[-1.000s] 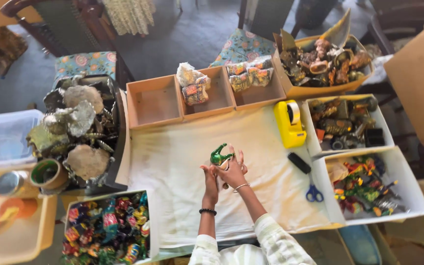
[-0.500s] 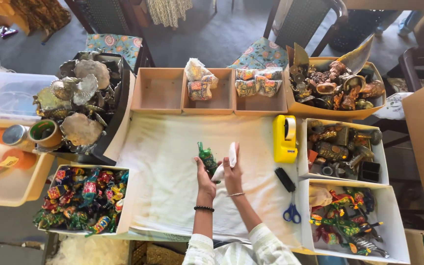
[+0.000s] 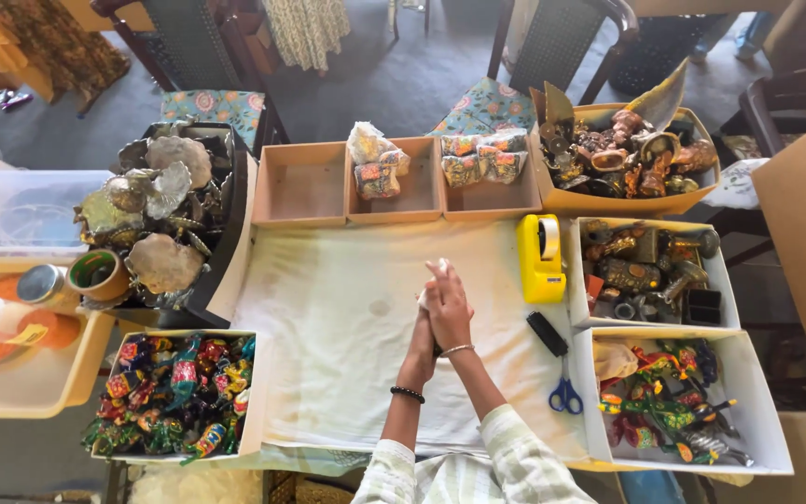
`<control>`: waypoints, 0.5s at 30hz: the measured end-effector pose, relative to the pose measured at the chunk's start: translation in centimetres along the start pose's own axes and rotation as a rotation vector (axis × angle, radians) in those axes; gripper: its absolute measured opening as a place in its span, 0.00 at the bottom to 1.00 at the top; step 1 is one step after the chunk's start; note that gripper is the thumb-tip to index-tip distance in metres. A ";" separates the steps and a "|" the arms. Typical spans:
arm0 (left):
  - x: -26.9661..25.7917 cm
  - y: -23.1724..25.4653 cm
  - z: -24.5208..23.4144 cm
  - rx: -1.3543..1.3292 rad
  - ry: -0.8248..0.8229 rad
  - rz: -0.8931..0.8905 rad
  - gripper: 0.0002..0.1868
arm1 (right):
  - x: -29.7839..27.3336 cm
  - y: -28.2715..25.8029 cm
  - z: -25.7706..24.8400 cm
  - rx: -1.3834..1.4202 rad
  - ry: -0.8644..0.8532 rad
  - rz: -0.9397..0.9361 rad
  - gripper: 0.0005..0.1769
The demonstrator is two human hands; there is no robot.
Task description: The person cleans a small green decorative elephant statue by wiping it with a white cloth.
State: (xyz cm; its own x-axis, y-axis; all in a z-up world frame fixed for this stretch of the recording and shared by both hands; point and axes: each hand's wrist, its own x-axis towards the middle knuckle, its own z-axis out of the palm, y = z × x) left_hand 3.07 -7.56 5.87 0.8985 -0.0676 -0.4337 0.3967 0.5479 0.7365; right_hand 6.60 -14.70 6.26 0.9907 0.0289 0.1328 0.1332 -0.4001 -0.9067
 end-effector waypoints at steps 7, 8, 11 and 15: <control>1.9 -0.9 -1.1 1.475 0.157 0.129 0.33 | -3.5 8.7 3.1 1.243 0.067 0.464 0.24; -0.7 1.3 0.8 1.471 0.156 0.124 0.33 | -4.3 7.7 2.7 1.239 0.067 0.469 0.24; -6.6 5.7 4.5 1.535 -0.027 -0.001 0.26 | -5.5 5.3 2.1 1.663 -0.127 0.516 0.23; -18.6 15.4 12.1 1.354 -0.465 0.803 0.17 | -5.2 6.5 1.2 1.821 -0.072 0.503 0.19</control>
State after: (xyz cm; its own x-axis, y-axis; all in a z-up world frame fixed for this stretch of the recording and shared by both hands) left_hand -5.24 -7.95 31.58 0.8198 -0.5097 0.2610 -0.5304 -0.5043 0.6814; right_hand 2.38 -16.37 -0.77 0.9337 0.2866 -0.2145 -0.3158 0.9416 -0.1168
